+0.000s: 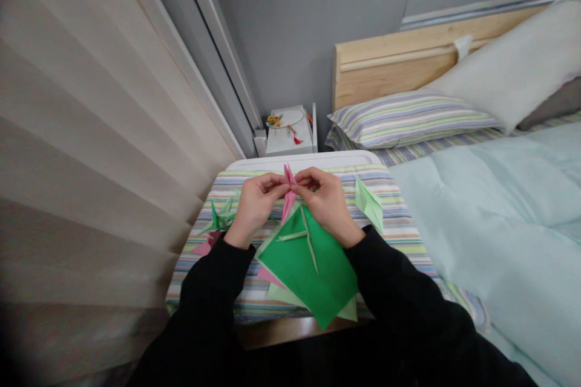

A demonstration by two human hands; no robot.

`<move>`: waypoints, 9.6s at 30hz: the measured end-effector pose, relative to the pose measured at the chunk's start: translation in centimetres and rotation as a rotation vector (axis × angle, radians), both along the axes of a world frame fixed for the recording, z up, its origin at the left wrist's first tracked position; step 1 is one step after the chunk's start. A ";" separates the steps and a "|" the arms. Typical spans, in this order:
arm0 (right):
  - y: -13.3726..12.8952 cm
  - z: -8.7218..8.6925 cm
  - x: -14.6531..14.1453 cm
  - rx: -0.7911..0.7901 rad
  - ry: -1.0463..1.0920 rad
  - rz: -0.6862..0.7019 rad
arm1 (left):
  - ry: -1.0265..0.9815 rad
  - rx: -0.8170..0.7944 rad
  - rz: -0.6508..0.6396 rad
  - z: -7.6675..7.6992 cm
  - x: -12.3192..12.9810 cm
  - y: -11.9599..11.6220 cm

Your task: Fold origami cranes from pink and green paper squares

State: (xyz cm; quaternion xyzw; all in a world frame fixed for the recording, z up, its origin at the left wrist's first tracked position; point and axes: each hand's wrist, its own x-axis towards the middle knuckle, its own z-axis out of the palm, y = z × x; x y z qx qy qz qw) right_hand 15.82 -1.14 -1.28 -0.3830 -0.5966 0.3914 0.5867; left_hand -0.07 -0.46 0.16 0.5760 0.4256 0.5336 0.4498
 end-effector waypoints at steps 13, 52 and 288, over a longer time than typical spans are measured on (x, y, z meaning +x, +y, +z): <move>-0.2 0.4 0.2 0.295 -0.165 -0.124 | -0.036 0.125 -0.033 -0.1 0.0 -0.1; -0.4 0.9 -0.8 -0.213 0.274 0.081 | -0.062 0.020 -0.003 0.3 0.5 -0.6; 1.1 -0.7 0.2 -0.265 0.243 0.064 | -0.025 -0.091 -0.098 -0.3 0.4 -0.3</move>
